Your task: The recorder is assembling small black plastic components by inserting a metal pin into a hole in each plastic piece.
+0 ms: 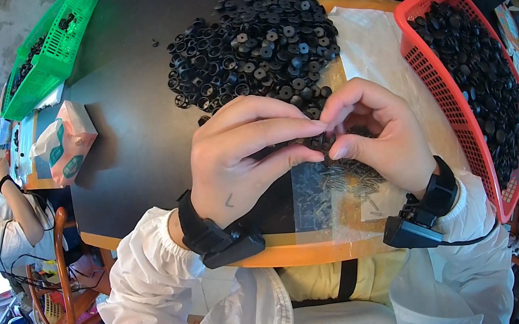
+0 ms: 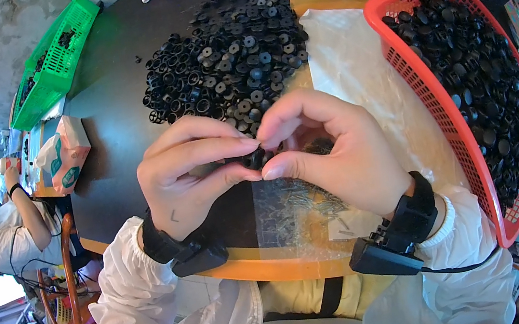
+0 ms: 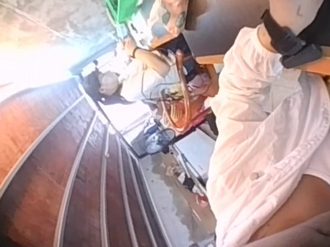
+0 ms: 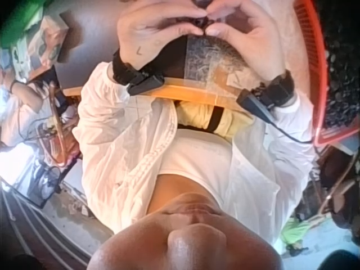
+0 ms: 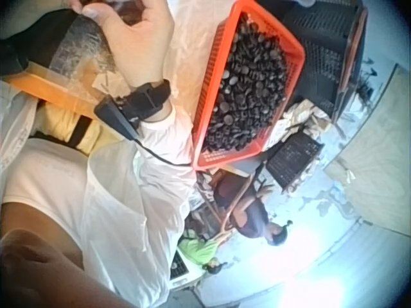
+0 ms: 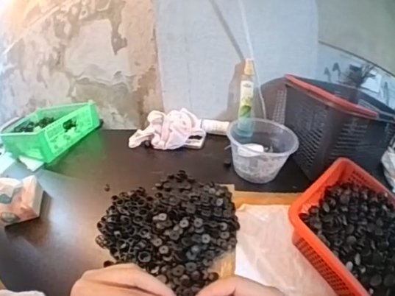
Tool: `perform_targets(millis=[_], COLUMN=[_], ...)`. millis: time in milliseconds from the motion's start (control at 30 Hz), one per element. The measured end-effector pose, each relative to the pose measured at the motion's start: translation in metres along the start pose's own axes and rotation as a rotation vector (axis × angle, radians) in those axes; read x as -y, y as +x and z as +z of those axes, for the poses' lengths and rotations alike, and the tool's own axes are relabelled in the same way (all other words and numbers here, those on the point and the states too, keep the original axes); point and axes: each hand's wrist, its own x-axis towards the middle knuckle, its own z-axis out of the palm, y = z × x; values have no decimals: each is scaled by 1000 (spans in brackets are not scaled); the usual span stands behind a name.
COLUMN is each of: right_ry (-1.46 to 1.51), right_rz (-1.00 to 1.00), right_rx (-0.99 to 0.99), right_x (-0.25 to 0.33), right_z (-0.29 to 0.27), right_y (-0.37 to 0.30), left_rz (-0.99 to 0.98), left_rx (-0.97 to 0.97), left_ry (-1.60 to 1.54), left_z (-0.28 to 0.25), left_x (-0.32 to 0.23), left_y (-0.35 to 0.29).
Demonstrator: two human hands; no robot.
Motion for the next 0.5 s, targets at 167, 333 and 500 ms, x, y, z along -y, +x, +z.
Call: perform_targets(millis=[167, 333, 500], right_ry=[84, 29, -5], right_rz=[31, 29, -12], right_rx=[45, 150, 134], right_x=[6, 1, 2], right_z=[4, 0, 2], right_y=[1, -2, -3], left_rz=[92, 41, 21], left_rx=[32, -15, 1], left_ry=[51, 101, 58], left_z=[-5, -1, 1], left_x=[0, 1, 0], left_y=[5, -4, -3])
